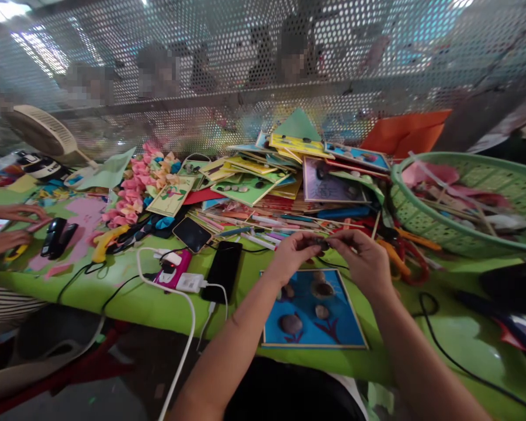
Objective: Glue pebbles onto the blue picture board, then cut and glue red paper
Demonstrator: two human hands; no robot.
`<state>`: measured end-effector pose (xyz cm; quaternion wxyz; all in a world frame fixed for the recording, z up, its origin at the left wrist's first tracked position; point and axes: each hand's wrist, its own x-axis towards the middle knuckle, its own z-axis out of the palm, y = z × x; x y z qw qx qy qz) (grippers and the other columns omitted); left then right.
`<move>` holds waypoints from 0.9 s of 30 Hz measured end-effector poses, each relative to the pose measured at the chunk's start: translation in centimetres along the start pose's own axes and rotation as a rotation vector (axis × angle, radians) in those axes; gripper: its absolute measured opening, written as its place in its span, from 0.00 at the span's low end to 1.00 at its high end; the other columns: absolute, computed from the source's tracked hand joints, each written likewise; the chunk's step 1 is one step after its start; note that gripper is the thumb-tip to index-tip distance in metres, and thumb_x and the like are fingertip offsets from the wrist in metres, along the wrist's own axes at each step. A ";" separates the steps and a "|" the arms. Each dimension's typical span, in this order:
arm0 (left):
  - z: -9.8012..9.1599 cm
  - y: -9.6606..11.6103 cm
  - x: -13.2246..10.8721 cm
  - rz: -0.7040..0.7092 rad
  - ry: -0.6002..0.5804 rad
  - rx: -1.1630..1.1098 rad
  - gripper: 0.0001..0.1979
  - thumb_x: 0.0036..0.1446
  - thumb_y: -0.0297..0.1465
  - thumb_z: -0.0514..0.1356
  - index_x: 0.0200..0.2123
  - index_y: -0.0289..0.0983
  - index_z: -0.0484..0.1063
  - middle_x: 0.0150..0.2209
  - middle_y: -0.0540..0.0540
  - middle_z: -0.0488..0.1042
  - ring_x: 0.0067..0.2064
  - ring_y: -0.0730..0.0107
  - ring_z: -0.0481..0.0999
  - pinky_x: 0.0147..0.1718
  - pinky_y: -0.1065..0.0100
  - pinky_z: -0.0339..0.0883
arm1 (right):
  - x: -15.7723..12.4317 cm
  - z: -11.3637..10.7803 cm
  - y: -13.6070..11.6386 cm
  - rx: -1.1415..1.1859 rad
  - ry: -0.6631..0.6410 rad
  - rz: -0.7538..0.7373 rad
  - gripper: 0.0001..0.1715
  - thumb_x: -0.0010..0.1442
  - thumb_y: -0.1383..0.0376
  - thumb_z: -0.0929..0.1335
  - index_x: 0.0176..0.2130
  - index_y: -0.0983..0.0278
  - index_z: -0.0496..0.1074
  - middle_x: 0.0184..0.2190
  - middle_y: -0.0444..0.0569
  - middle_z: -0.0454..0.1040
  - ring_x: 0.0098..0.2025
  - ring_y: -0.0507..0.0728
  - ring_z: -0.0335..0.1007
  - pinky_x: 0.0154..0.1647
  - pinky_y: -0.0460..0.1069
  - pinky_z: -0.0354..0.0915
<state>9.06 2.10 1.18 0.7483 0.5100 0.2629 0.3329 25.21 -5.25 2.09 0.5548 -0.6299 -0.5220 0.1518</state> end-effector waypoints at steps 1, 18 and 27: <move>0.0 0.1 0.0 0.003 -0.004 -0.012 0.25 0.47 0.42 0.74 0.45 0.35 0.77 0.37 0.46 0.80 0.37 0.67 0.79 0.34 0.70 0.66 | 0.0 0.0 0.1 0.033 0.007 0.027 0.12 0.61 0.54 0.72 0.36 0.60 0.78 0.31 0.46 0.79 0.33 0.56 0.75 0.36 0.50 0.69; 0.0 0.0 0.2 0.060 0.019 -0.038 0.22 0.49 0.40 0.73 0.46 0.37 0.81 0.40 0.44 0.82 0.39 0.65 0.79 0.41 0.64 0.73 | -0.3 0.6 1.2 0.063 -0.182 0.110 0.16 0.61 0.51 0.73 0.38 0.60 0.73 0.28 0.43 0.73 0.29 0.54 0.68 0.30 0.48 0.64; -0.1 -0.8 0.7 0.196 0.028 0.112 0.18 0.50 0.41 0.73 0.42 0.37 0.81 0.41 0.44 0.81 0.42 0.64 0.79 0.47 0.62 0.73 | -0.3 0.4 1.4 0.081 -0.423 0.250 0.27 0.68 0.42 0.63 0.29 0.59 0.66 0.23 0.42 0.66 0.26 0.54 0.61 0.25 0.49 0.56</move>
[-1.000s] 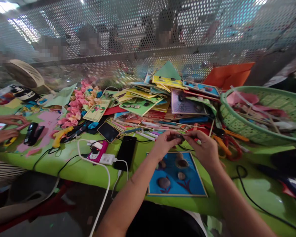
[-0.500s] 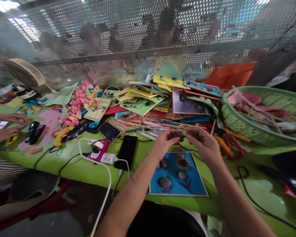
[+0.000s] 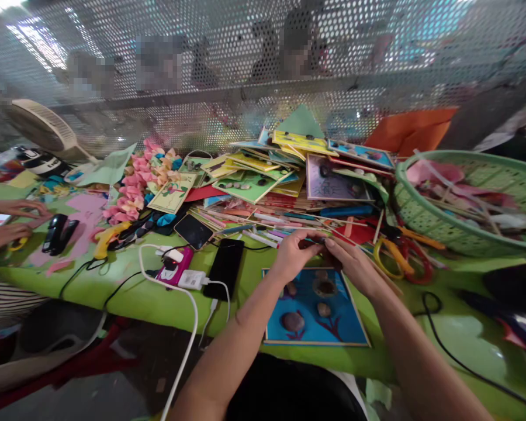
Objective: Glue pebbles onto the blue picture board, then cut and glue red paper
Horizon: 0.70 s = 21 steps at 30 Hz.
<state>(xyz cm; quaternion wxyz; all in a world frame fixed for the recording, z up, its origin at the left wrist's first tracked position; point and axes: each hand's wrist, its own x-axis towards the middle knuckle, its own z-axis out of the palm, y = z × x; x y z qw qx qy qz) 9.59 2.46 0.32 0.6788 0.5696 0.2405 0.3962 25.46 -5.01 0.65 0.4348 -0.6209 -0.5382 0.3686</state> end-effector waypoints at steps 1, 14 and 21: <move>0.0 0.0 0.0 0.008 -0.004 0.014 0.18 0.50 0.41 0.73 0.42 0.37 0.81 0.41 0.44 0.82 0.42 0.64 0.79 0.47 0.62 0.74 | 0.0 0.1 0.0 0.034 -0.020 0.014 0.27 0.68 0.42 0.63 0.30 0.59 0.67 0.24 0.43 0.67 0.26 0.54 0.61 0.25 0.49 0.56; -0.1 -0.9 -0.1 -0.005 0.023 0.043 0.20 0.48 0.43 0.74 0.41 0.36 0.82 0.39 0.42 0.84 0.39 0.61 0.82 0.45 0.59 0.77 | 0.2 0.6 0.7 -0.022 0.004 -0.056 0.23 0.67 0.46 0.62 0.31 0.59 0.67 0.27 0.45 0.68 0.31 0.57 0.62 0.31 0.51 0.58; -0.2 -0.9 0.1 -0.037 0.038 -0.002 0.21 0.45 0.41 0.76 0.40 0.36 0.82 0.38 0.43 0.84 0.39 0.62 0.82 0.46 0.59 0.76 | 0.4 0.7 0.8 0.013 0.029 -0.070 0.20 0.66 0.51 0.62 0.28 0.59 0.62 0.25 0.43 0.64 0.29 0.56 0.58 0.30 0.51 0.56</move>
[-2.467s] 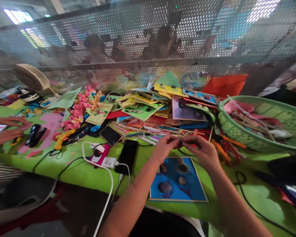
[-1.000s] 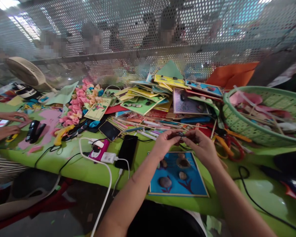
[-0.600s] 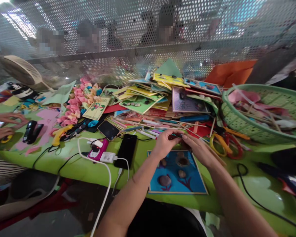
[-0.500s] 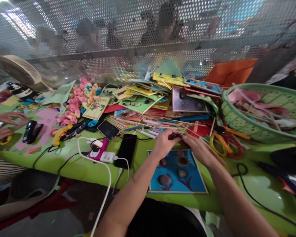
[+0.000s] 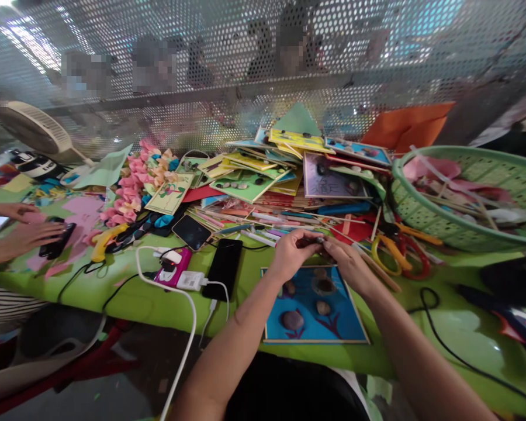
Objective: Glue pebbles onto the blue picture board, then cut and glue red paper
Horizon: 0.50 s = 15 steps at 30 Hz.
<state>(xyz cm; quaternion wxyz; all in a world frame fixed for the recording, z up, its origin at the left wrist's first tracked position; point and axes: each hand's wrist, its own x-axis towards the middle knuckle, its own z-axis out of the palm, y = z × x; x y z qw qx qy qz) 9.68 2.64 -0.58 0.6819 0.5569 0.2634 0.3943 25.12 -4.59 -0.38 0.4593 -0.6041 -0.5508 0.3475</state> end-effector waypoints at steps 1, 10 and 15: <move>-0.1 0.0 0.0 0.000 0.003 -0.003 0.21 0.44 0.41 0.77 0.40 0.36 0.82 0.38 0.43 0.84 0.39 0.62 0.82 0.46 0.59 0.76 | 0.0 0.0 -0.1 0.010 0.008 -0.003 0.19 0.66 0.52 0.62 0.27 0.58 0.60 0.24 0.43 0.62 0.28 0.55 0.57 0.29 0.51 0.56; 0.1 0.8 -0.2 0.041 -0.022 -0.033 0.19 0.48 0.39 0.75 0.41 0.37 0.82 0.40 0.43 0.84 0.43 0.61 0.82 0.50 0.57 0.74 | -0.2 0.1 -0.7 0.011 0.008 -0.004 0.20 0.68 0.48 0.63 0.32 0.59 0.62 0.29 0.43 0.64 0.32 0.55 0.61 0.32 0.49 0.59; 0.1 0.9 -0.4 0.041 -0.040 -0.036 0.17 0.55 0.41 0.70 0.44 0.37 0.83 0.45 0.42 0.84 0.47 0.58 0.82 0.54 0.54 0.73 | -0.3 -0.2 -1.1 -0.135 0.035 -0.031 0.23 0.69 0.46 0.60 0.31 0.59 0.61 0.28 0.43 0.66 0.31 0.55 0.62 0.32 0.50 0.58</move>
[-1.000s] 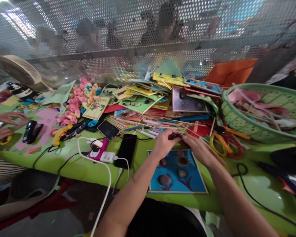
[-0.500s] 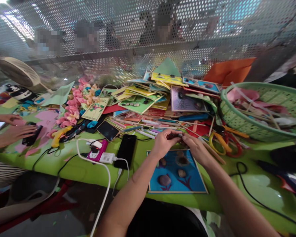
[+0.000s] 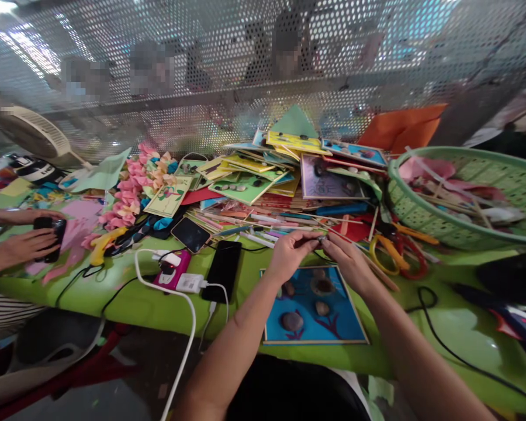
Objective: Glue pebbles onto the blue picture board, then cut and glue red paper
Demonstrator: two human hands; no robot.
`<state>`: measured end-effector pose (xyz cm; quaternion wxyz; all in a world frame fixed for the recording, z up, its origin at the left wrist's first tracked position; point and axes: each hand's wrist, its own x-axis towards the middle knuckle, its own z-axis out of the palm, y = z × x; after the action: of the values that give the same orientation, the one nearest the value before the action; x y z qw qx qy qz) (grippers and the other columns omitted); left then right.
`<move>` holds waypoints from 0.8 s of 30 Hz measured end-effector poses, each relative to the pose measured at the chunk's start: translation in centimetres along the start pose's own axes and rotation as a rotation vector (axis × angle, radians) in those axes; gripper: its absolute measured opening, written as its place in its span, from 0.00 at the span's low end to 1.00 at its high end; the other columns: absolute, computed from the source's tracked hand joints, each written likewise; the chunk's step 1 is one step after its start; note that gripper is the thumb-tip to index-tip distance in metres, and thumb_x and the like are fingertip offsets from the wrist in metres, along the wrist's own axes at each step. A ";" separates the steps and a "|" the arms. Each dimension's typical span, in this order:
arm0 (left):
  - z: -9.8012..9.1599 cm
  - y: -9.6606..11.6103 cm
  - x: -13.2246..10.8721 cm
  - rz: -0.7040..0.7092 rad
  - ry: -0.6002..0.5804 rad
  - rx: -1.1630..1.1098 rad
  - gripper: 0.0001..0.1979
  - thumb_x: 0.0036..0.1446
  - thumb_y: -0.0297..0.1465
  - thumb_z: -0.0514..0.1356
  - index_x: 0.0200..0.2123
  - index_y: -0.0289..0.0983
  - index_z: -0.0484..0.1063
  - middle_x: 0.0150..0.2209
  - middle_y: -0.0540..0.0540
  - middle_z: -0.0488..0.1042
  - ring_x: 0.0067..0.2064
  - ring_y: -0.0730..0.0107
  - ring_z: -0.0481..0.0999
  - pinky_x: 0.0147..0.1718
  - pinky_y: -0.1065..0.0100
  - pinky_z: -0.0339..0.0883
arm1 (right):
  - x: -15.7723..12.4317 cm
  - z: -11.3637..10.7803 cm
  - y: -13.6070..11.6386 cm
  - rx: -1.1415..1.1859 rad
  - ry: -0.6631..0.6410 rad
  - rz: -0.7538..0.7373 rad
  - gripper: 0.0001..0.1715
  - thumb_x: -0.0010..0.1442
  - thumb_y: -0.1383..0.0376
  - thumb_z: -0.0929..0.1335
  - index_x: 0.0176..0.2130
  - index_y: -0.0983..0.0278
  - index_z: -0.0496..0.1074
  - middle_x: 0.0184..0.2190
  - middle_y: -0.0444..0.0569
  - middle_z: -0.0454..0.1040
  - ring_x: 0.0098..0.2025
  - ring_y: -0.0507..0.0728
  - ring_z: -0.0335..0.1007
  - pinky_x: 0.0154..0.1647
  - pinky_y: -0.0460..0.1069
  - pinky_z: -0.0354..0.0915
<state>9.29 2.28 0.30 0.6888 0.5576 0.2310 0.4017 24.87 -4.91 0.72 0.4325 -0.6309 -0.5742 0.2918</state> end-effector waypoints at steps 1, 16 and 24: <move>0.0 0.0 0.0 -0.004 0.005 0.003 0.17 0.54 0.42 0.71 0.43 0.37 0.83 0.44 0.42 0.84 0.46 0.58 0.82 0.54 0.53 0.73 | 0.0 0.0 -0.2 -0.019 0.004 -0.002 0.23 0.68 0.46 0.60 0.30 0.58 0.61 0.27 0.43 0.65 0.30 0.55 0.62 0.31 0.50 0.57; -0.1 0.3 0.1 -0.064 0.046 -0.002 0.19 0.51 0.44 0.72 0.41 0.37 0.84 0.40 0.43 0.85 0.42 0.59 0.83 0.51 0.53 0.75 | -0.1 0.1 -1.3 -0.144 0.008 -0.065 0.26 0.69 0.43 0.57 0.29 0.57 0.58 0.22 0.44 0.66 0.25 0.57 0.62 0.27 0.51 0.55; -0.1 0.3 0.1 -0.036 0.059 0.009 0.18 0.51 0.44 0.72 0.40 0.37 0.84 0.40 0.43 0.85 0.42 0.60 0.83 0.51 0.54 0.75 | -0.2 0.0 -1.4 -0.114 -0.019 -0.050 0.26 0.70 0.43 0.56 0.31 0.57 0.61 0.26 0.45 0.70 0.29 0.57 0.66 0.30 0.51 0.60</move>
<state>9.16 2.42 0.58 0.6863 0.5443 0.2631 0.4043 24.17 -5.16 1.94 0.3973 -0.6374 -0.6095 0.2538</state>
